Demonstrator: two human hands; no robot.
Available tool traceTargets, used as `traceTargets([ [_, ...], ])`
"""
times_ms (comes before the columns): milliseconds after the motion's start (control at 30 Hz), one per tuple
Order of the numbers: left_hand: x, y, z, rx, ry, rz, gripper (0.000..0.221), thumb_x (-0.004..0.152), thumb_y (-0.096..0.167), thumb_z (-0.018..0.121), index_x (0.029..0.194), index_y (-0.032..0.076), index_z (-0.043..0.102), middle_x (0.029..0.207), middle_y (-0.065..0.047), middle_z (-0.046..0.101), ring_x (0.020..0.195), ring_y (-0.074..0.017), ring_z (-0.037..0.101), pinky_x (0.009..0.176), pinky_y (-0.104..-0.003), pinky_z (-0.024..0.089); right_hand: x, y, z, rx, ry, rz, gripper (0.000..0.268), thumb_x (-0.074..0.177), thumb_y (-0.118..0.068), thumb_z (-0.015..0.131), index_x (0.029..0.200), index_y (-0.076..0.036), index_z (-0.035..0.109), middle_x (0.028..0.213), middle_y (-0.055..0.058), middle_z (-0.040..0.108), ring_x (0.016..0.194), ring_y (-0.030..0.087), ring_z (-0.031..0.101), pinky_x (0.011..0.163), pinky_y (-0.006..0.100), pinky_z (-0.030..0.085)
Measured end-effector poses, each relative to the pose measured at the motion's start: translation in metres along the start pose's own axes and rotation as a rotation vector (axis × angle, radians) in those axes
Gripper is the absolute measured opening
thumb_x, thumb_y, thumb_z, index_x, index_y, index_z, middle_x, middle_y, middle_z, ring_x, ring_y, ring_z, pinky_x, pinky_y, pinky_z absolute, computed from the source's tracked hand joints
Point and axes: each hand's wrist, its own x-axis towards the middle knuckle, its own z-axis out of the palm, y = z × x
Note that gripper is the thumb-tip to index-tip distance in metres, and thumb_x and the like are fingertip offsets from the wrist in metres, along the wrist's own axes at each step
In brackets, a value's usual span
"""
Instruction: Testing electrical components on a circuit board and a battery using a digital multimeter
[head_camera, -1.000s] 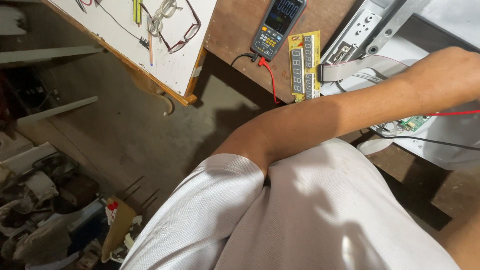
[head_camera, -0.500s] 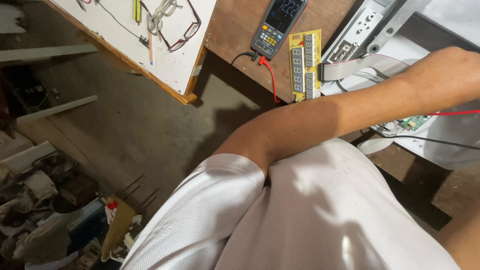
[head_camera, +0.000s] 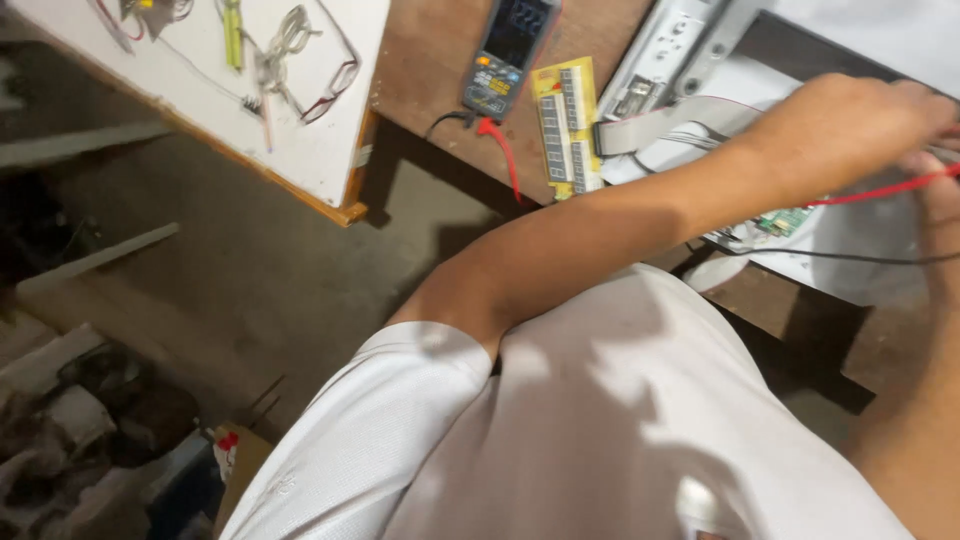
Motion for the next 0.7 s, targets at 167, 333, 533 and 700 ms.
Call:
traceTargets([
  [167, -0.018, 0.009, -0.020, 0.250, 0.028, 0.075, 0.011, 0.099, 0.033, 0.072, 0.103, 0.023, 0.067, 0.097, -0.003, 0.079, 0.081, -0.0394, 0.083, 0.057, -0.064, 0.058, -0.004, -0.151, -0.010, -0.471, 0.055, 0.025, 0.031, 0.146, -0.024, 0.095, 0.133, 0.000, 0.081, 0.126, 0.018, 0.080, 0.114, 0.038, 0.072, 0.125, 0.057, 0.048],
  [333, -0.027, 0.002, -0.038, 0.366, -0.009, -0.026, 0.007, 0.096, 0.020, 0.073, 0.098, 0.021, 0.066, 0.089, -0.004, 0.077, 0.066, -0.0446, 0.079, 0.049, -0.066, 0.053, 0.006, -0.144, 0.001, -0.649, 0.037, 0.033, 0.053, 0.148, -0.044, 0.100, 0.119, -0.009, 0.073, 0.112, 0.010, 0.076, 0.101, 0.038, 0.068, 0.134, 0.067, 0.039],
  [533, -0.026, -0.006, -0.043, 0.362, 0.087, 0.111, 0.018, 0.090, 0.025, 0.080, 0.084, 0.023, 0.063, 0.073, 0.002, 0.071, 0.055, -0.0350, 0.070, 0.044, -0.056, 0.047, 0.006, -0.141, 0.002, -0.575, 0.046, 0.028, 0.041, 0.148, -0.035, 0.099, 0.123, -0.010, 0.077, 0.117, 0.008, 0.078, 0.109, 0.038, 0.071, 0.144, 0.072, 0.030],
  [700, -0.028, -0.003, -0.050, 0.305, 0.017, 0.058, 0.020, 0.092, 0.030, 0.082, 0.089, 0.023, 0.064, 0.078, 0.001, 0.072, 0.062, -0.0351, 0.071, 0.048, -0.057, 0.047, 0.009, -0.144, 0.002, -0.650, 0.034, -0.047, 0.026, 0.141, -0.027, 0.102, 0.131, -0.011, 0.085, 0.118, 0.007, 0.083, 0.105, 0.035, 0.074, 0.130, 0.058, 0.039],
])
